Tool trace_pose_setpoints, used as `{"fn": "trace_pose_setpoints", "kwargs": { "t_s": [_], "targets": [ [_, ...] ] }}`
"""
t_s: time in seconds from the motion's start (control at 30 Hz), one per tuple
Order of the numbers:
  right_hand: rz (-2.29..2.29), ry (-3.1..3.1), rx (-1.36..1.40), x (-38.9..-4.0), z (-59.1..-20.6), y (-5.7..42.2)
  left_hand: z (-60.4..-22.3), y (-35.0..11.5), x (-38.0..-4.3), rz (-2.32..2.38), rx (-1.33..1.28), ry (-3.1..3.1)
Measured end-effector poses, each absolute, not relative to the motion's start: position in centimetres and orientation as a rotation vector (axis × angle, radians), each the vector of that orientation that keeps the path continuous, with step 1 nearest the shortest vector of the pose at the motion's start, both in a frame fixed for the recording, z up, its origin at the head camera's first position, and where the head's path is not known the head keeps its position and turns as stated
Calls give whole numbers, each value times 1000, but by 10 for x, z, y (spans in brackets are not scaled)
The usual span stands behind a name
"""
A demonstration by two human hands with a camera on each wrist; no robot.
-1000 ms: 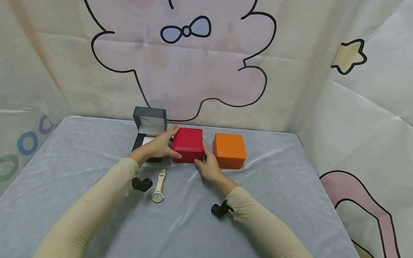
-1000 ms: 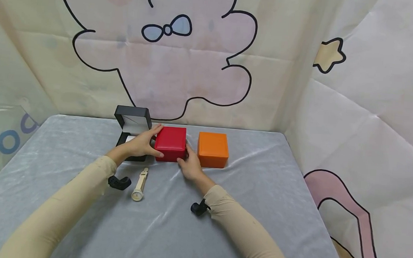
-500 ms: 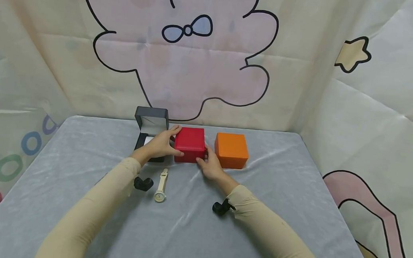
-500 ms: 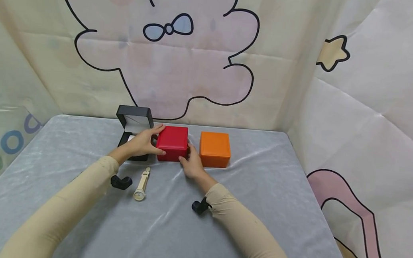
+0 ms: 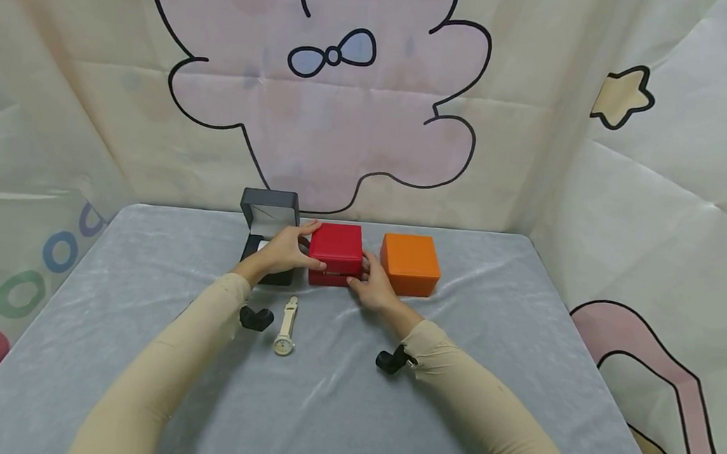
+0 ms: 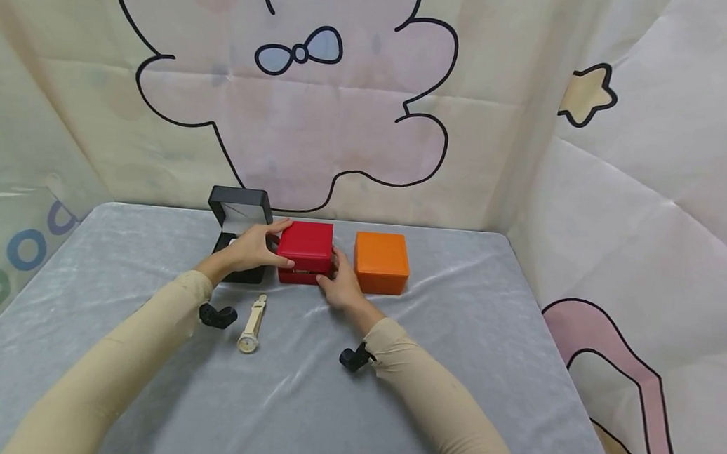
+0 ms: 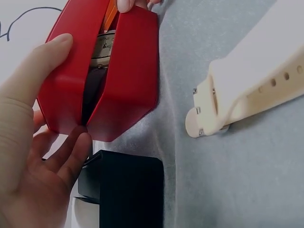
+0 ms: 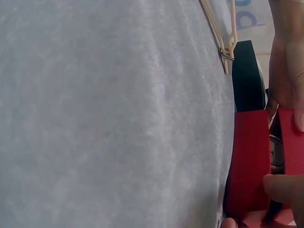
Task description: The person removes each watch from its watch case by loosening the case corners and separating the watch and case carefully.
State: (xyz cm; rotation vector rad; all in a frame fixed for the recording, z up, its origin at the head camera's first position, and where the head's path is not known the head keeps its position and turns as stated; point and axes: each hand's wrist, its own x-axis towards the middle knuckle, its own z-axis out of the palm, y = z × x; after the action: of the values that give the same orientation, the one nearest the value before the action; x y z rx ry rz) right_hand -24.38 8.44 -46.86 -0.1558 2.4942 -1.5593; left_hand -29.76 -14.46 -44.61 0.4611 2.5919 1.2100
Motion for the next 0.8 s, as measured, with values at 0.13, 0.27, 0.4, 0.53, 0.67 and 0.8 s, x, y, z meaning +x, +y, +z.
{"fn": "trace_pose_setpoints", "kwargs": {
  "t_s": [0.13,0.27,0.4,0.53,0.67,0.8],
  "targets": [
    [-1520,2523,-144,-245,-469,85,-448,-145,-300,1243,436,2582],
    [-1503,2535,-139,-247,-470,86,-447,-145,-301,1273,391,2571],
    [-1496,2553,-172,-247,-469,86,-446,-146,-301,1314,353,2543],
    [-1500,2559,-191,-247,-470,86,-446,-146,-302,1358,326,2530],
    [-1491,2567,-209,-247,-471,86,-447,-145,-303,1401,261,2503],
    [-1488,2564,-190,-247,-471,86,-449,-143,-305,1458,204,2469]
  ]
}}
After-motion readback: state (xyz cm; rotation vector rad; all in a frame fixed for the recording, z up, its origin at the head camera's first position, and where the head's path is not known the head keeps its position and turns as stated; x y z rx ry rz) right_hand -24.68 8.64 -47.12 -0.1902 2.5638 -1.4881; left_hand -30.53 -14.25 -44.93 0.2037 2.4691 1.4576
